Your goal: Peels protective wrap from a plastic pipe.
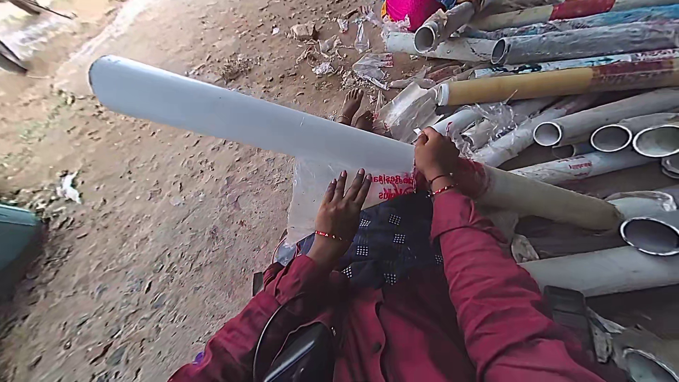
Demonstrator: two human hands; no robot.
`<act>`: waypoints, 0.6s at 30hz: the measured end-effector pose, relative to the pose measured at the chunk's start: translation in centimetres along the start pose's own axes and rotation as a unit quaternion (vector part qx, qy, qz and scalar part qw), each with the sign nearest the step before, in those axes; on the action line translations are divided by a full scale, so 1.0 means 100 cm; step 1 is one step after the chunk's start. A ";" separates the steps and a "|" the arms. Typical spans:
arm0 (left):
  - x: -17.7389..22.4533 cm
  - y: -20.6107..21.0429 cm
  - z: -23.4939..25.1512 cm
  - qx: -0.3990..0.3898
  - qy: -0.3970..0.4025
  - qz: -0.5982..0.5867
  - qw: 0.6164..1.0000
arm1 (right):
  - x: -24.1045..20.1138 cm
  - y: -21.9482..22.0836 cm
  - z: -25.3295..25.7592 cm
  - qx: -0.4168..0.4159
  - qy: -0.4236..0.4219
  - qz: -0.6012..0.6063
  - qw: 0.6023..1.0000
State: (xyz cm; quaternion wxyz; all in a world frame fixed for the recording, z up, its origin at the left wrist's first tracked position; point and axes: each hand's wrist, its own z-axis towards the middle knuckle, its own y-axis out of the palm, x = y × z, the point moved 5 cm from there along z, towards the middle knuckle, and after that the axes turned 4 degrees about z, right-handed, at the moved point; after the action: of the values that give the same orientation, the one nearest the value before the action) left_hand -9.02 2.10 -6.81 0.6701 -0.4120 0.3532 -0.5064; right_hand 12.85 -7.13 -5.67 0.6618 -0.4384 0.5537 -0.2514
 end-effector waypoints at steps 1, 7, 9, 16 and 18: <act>0.001 -0.001 -0.002 0.000 0.002 0.006 1.000 | -0.001 -0.001 -0.001 -0.004 0.000 -0.001 1.000; 0.006 -0.030 0.001 0.019 0.056 0.006 0.998 | 0.000 -0.013 -0.018 0.021 -0.046 0.029 0.998; -0.001 -0.049 0.016 0.008 0.096 0.000 0.995 | -0.002 -0.013 -0.025 0.034 -0.059 0.027 0.997; -0.020 -0.045 0.094 -0.030 0.162 -0.040 0.985 | 0.038 -0.020 -0.051 0.218 -0.125 0.107 0.962; -0.015 -0.033 0.100 -0.113 0.155 -0.001 0.981 | 0.052 -0.017 -0.058 0.191 -0.100 0.137 0.967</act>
State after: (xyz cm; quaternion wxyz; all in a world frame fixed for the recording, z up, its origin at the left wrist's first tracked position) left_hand -1.77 5.03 0.41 0.5556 -0.4022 0.5073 -0.5217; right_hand 8.89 -13.94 -6.87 0.8133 -0.2465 0.4813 -0.2147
